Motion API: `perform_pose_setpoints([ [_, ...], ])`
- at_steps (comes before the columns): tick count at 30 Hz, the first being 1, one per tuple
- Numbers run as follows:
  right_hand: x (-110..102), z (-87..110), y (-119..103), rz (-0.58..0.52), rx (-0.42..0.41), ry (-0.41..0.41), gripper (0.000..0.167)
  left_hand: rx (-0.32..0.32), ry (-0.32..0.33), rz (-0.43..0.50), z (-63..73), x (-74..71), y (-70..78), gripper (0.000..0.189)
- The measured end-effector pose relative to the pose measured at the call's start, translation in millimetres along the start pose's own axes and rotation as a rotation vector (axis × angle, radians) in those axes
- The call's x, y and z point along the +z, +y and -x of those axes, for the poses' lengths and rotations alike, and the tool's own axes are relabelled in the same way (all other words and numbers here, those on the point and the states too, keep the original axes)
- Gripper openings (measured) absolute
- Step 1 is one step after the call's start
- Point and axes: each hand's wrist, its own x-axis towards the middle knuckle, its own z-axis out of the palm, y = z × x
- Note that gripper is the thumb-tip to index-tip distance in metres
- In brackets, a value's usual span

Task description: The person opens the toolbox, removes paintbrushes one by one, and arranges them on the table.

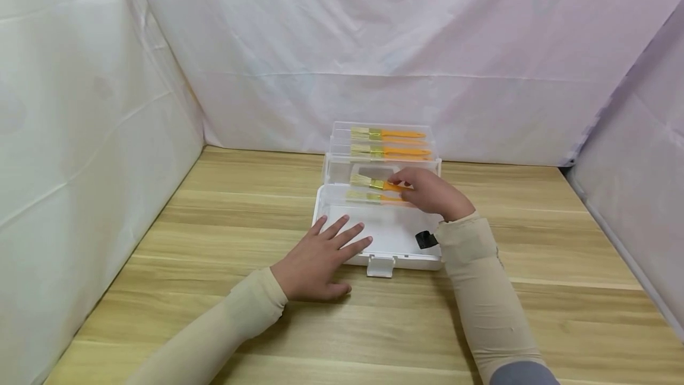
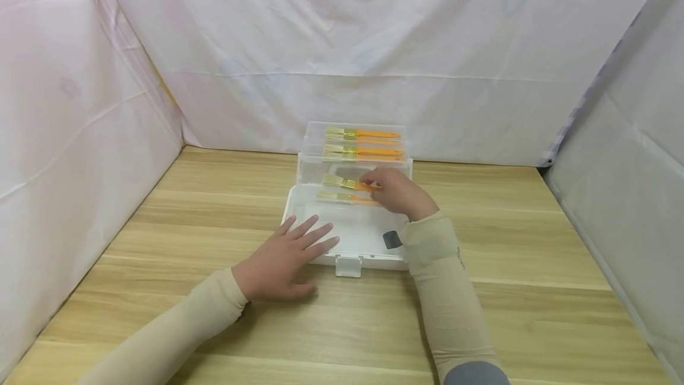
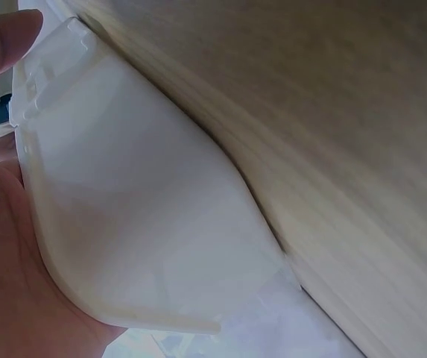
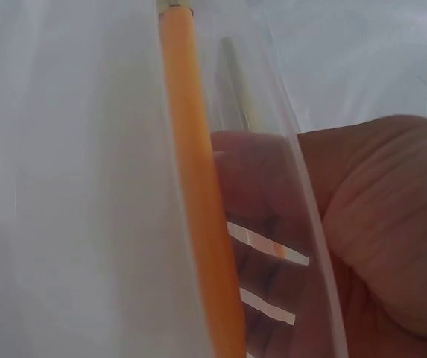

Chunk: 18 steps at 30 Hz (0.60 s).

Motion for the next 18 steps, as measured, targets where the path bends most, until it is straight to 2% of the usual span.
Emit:
perform_pose_setpoints([
  [11,1.2,-6.4,3.3,-0.036,0.003,-0.047,0.04,-0.011,-0.007,0.003,0.1,-0.3,0.6,0.088],
  [18,3.0,-6.6,3.0,-0.071,0.019,-0.042,0.042,-0.008,0.001,0.012,0.8,0.2,0.6,0.088],
])
